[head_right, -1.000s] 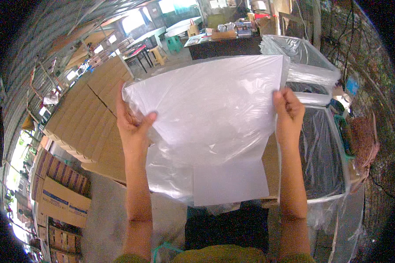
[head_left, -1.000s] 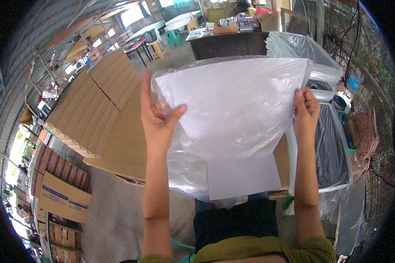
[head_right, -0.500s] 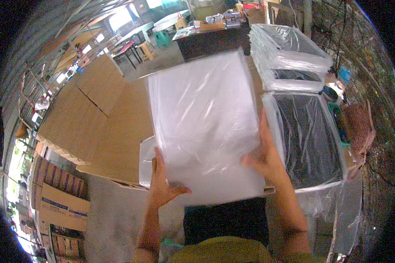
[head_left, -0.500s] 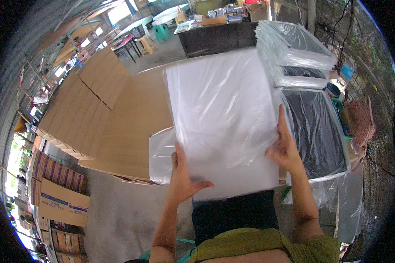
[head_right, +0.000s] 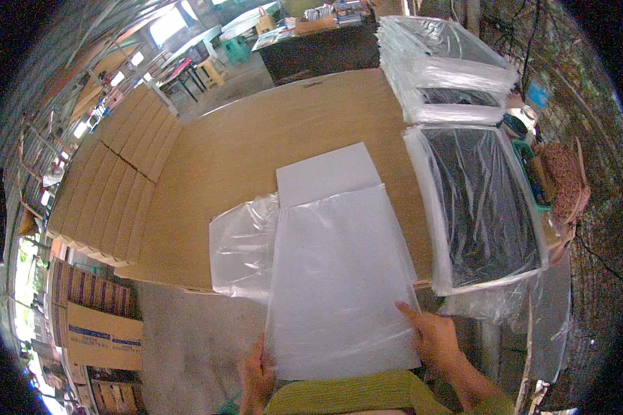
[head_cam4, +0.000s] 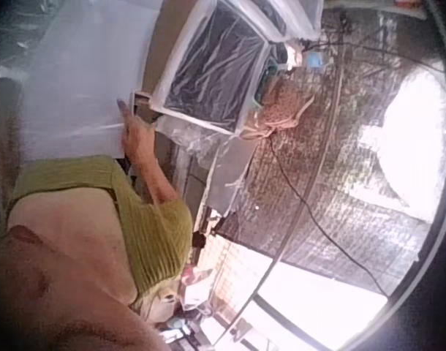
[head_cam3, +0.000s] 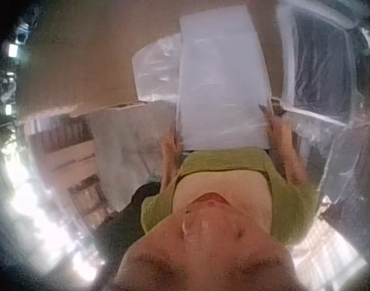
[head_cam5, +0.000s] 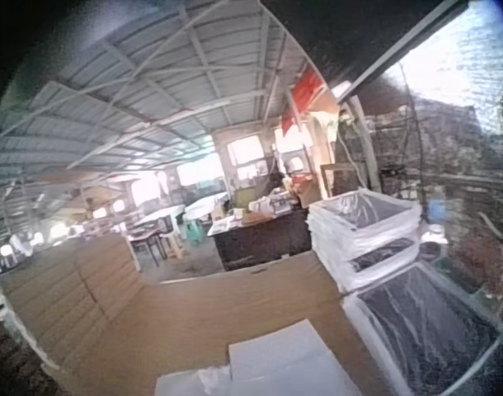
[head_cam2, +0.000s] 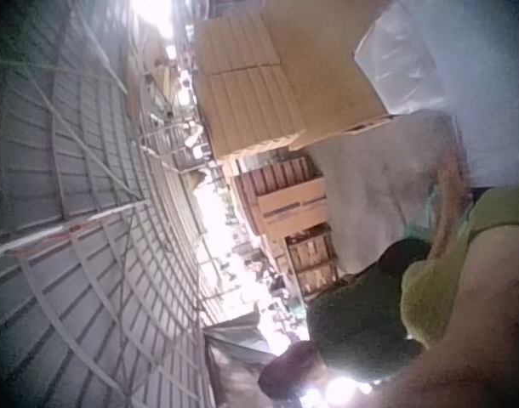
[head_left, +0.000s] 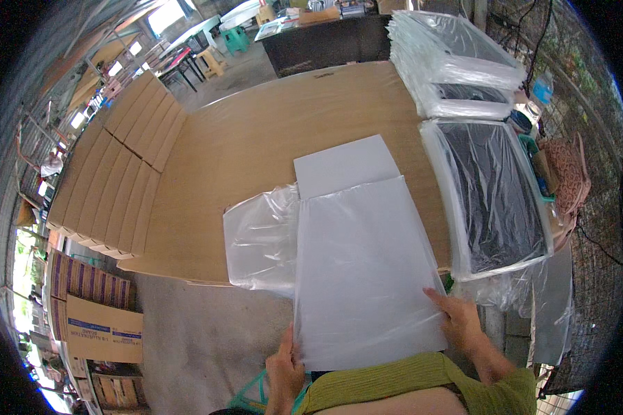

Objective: The person packages rectangular panels by sliding them into clear plastic bags, folding the bag edges, and stacking the finished items on a table.

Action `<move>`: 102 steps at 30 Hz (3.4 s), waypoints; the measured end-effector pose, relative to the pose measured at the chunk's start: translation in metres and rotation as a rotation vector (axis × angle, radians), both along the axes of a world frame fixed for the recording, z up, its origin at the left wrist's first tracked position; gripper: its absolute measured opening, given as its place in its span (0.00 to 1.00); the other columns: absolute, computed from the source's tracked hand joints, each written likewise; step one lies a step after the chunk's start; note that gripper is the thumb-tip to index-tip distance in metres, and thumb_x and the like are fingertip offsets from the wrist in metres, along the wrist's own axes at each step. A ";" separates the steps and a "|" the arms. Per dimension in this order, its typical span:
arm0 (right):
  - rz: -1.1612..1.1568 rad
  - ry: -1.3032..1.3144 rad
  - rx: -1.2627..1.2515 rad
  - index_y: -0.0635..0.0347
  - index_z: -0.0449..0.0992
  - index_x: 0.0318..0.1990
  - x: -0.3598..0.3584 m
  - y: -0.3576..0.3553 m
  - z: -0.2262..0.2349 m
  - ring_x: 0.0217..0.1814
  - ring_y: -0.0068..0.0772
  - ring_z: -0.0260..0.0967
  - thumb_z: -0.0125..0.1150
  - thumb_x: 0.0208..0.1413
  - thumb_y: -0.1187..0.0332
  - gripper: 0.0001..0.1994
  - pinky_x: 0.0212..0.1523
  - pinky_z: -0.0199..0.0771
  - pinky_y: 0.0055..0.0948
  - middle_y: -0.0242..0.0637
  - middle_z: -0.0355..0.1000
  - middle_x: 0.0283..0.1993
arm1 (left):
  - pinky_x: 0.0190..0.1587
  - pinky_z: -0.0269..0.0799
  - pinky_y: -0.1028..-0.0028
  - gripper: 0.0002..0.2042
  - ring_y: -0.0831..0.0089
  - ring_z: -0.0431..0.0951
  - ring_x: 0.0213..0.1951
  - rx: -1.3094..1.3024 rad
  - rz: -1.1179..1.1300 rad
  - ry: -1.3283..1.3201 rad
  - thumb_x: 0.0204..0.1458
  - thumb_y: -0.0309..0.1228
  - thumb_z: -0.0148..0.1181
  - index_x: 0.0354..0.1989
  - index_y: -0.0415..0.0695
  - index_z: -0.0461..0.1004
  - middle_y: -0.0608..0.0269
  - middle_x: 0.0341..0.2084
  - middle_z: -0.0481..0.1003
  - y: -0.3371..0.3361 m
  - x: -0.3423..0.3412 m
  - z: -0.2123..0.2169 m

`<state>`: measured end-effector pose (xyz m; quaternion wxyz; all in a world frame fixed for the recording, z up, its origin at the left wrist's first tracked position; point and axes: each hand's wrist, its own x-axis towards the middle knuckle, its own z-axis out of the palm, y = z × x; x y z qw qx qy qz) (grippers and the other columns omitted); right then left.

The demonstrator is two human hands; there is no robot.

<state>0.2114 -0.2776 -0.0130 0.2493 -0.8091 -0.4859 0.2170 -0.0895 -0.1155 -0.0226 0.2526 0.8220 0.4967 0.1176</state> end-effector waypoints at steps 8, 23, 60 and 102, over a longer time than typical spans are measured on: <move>-0.086 0.334 -0.003 0.50 0.73 0.51 -0.019 -0.051 0.019 0.36 0.40 0.75 0.55 0.38 0.82 0.27 0.39 0.74 0.32 0.46 0.75 0.37 | 0.36 0.69 0.65 0.21 0.57 0.73 0.33 -0.415 0.026 -0.421 0.53 0.31 0.53 0.56 0.42 0.66 0.48 0.35 0.71 -0.029 -0.025 0.005; -0.217 0.017 0.541 0.57 0.80 0.36 0.035 -0.038 0.051 0.29 0.37 0.70 0.56 0.38 0.81 0.15 0.30 0.70 0.30 0.40 0.74 0.29 | 0.24 0.71 0.73 0.12 0.67 0.79 0.27 0.570 -0.234 -0.464 0.45 0.21 0.62 0.40 0.46 0.79 0.56 0.28 0.79 -0.001 0.058 -0.026; -0.796 -0.732 0.481 0.53 0.76 0.48 0.192 -0.193 -0.042 0.53 0.37 0.62 0.50 0.52 0.76 0.17 0.44 0.70 0.34 0.39 0.64 0.50 | 0.57 0.51 0.50 0.23 0.57 0.61 0.57 0.517 -0.559 -0.443 0.45 0.40 0.60 0.53 0.57 0.71 0.51 0.56 0.61 0.019 0.222 -0.050; 0.564 0.224 0.683 0.62 0.75 0.28 -0.044 0.440 0.011 0.31 0.33 0.70 0.63 0.41 0.78 0.05 0.31 0.69 0.30 0.38 0.72 0.30 | 0.31 0.71 0.78 0.34 0.78 0.76 0.27 0.261 -0.007 -0.742 0.38 0.17 0.65 0.58 0.44 0.59 0.62 0.23 0.76 0.278 0.076 0.049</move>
